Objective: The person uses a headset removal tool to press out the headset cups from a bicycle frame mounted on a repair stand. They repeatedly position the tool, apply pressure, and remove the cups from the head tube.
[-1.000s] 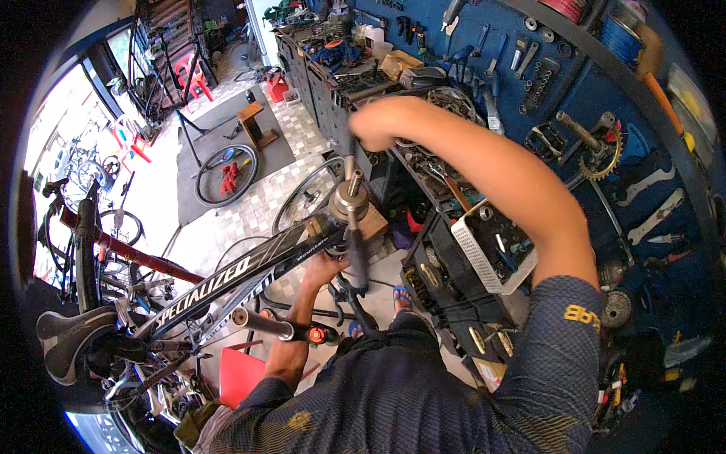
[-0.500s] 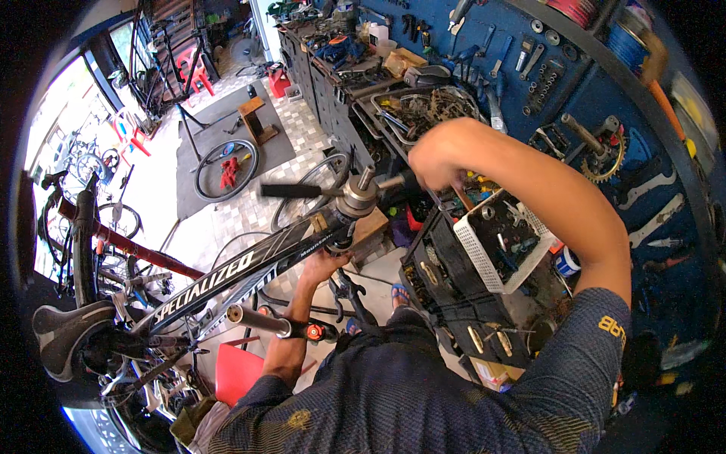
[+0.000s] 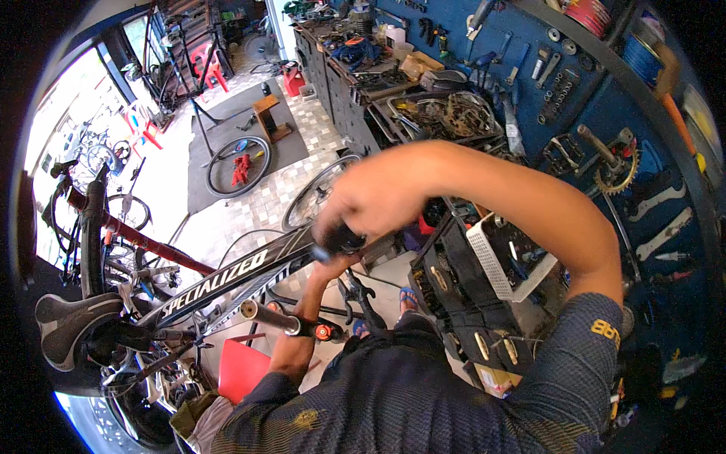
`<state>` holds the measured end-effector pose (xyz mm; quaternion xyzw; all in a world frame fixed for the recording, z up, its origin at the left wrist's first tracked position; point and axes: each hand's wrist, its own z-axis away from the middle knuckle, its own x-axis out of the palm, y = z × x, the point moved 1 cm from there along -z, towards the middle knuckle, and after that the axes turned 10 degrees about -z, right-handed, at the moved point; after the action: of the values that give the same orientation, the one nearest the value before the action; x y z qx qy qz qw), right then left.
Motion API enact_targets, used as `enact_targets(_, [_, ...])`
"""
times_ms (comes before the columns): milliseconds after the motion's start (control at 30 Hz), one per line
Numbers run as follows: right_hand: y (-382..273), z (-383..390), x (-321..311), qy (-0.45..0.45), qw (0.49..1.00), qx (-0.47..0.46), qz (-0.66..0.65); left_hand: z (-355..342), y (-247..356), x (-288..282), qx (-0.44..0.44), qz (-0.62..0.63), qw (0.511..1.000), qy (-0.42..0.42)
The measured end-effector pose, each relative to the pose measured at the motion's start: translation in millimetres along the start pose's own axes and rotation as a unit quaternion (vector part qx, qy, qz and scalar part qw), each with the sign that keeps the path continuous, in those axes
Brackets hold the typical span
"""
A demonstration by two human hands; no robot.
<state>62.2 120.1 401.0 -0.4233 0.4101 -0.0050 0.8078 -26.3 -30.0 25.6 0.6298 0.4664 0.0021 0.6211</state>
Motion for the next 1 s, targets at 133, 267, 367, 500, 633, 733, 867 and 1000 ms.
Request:
enact_targets(133, [-3.5,40.6,11.8,-0.148,0.983,0.108,0.02,1.8,2.3,-7.1,-0.012,-0.079,0.997,-0.02])
enact_targets(267, [22.9,68.2,9.4,-0.167,0.947,0.271,0.035,1.0,-14.0,-0.8,-0.051,-0.041,0.99,-0.126])
enact_targets(367, [42.8,73.1,-1.6,-0.132,0.901,0.37,0.182,0.9,-19.9,1.5,0.047,-0.059,0.985,-0.156])
enact_targets(500, [66.7,53.3,-22.7,0.0,0.848,0.425,0.317,-0.8,-11.6,4.1,0.014,-0.054,0.993,-0.103])
enact_targets(633, [75.9,19.4,-30.2,0.176,0.854,0.353,0.341,-4.6,-2.4,2.8,0.001,-0.05,0.994,-0.095])
enact_targets(733, [66.2,-3.7,-26.8,0.223,0.888,0.278,0.292,-5.4,-1.6,2.3,-0.003,-0.051,0.994,-0.094])
enact_targets(867, [36.3,-12.7,-20.4,0.207,0.944,0.174,0.191,-6.2,-0.8,6.0,-0.003,-0.053,0.994,-0.096])
enact_targets(1000, [6.9,-1.5,5.4,0.173,0.974,0.052,0.135,-9.8,7.8,8.9,0.006,-0.051,0.994,-0.097])
